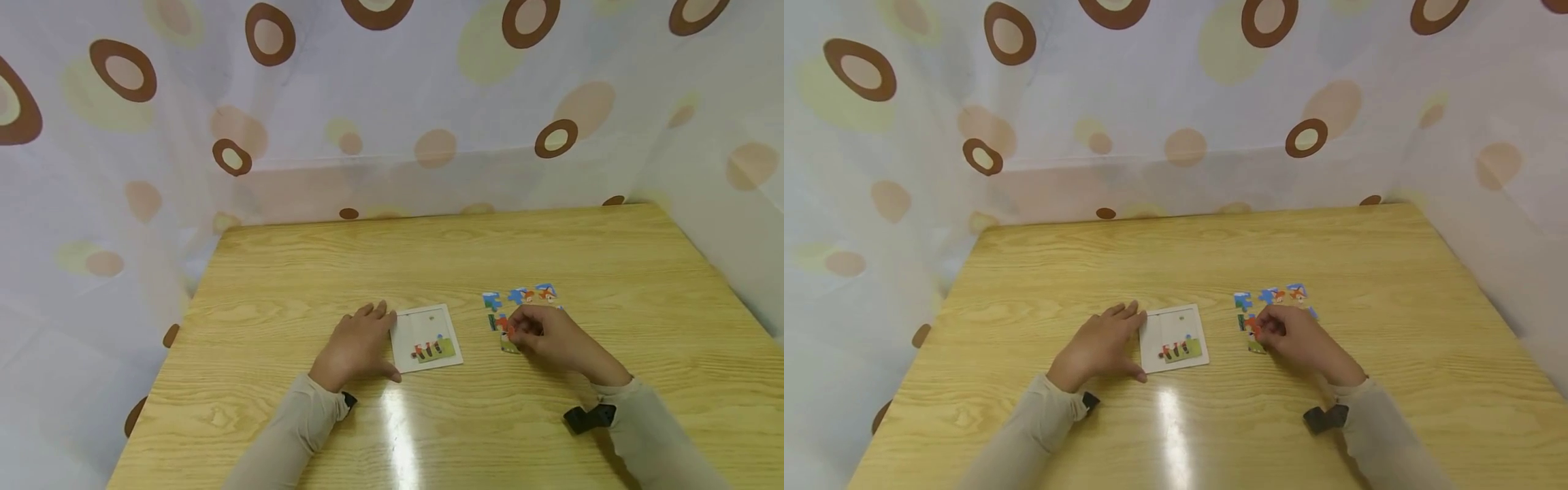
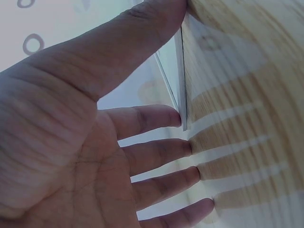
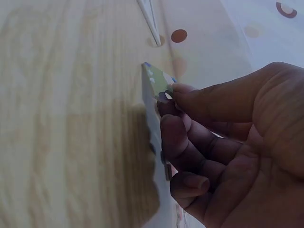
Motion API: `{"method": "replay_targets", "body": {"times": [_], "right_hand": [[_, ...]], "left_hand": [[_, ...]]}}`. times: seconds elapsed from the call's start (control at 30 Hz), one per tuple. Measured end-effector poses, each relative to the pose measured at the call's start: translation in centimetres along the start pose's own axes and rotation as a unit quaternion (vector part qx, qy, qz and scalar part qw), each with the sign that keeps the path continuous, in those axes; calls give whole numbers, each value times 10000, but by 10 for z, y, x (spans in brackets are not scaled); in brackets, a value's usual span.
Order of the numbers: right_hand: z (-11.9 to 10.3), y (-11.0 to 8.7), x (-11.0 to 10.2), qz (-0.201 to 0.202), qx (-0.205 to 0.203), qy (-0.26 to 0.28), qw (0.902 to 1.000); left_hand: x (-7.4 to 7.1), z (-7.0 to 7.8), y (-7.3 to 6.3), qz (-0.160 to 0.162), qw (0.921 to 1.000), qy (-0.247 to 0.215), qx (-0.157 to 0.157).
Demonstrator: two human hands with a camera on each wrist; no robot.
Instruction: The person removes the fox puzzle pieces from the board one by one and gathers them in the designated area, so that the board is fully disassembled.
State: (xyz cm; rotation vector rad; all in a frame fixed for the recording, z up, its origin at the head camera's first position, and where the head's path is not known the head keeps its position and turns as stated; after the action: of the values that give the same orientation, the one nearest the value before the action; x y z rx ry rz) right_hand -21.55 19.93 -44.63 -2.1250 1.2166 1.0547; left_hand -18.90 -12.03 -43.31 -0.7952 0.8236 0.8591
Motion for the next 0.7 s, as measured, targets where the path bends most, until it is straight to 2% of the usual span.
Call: {"method": "replay_targets", "body": {"times": [0.33, 0.7], "right_hand": [[-9, 2, 9, 253, -276, -217, 9991], [-20, 5, 12, 323, -332, -705, 9964]], "left_hand": [[-2, 0, 0, -8, 10000, -17, -4], [-1, 0, 0, -42, 10000, 21, -67]]}}
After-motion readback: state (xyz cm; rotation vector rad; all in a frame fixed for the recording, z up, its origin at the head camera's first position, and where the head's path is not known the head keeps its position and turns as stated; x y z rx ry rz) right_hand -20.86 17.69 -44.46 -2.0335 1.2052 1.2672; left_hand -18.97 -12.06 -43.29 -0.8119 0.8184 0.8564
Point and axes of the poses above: each hand's wrist, its own y-axis towards the middle knuckle, its own x-axis out of the palm, z = x × y, the point moved 4 cm from there along y, towards the middle knuckle, and after that the axes turned 13 degrees about -y, right-handed, at the moved point
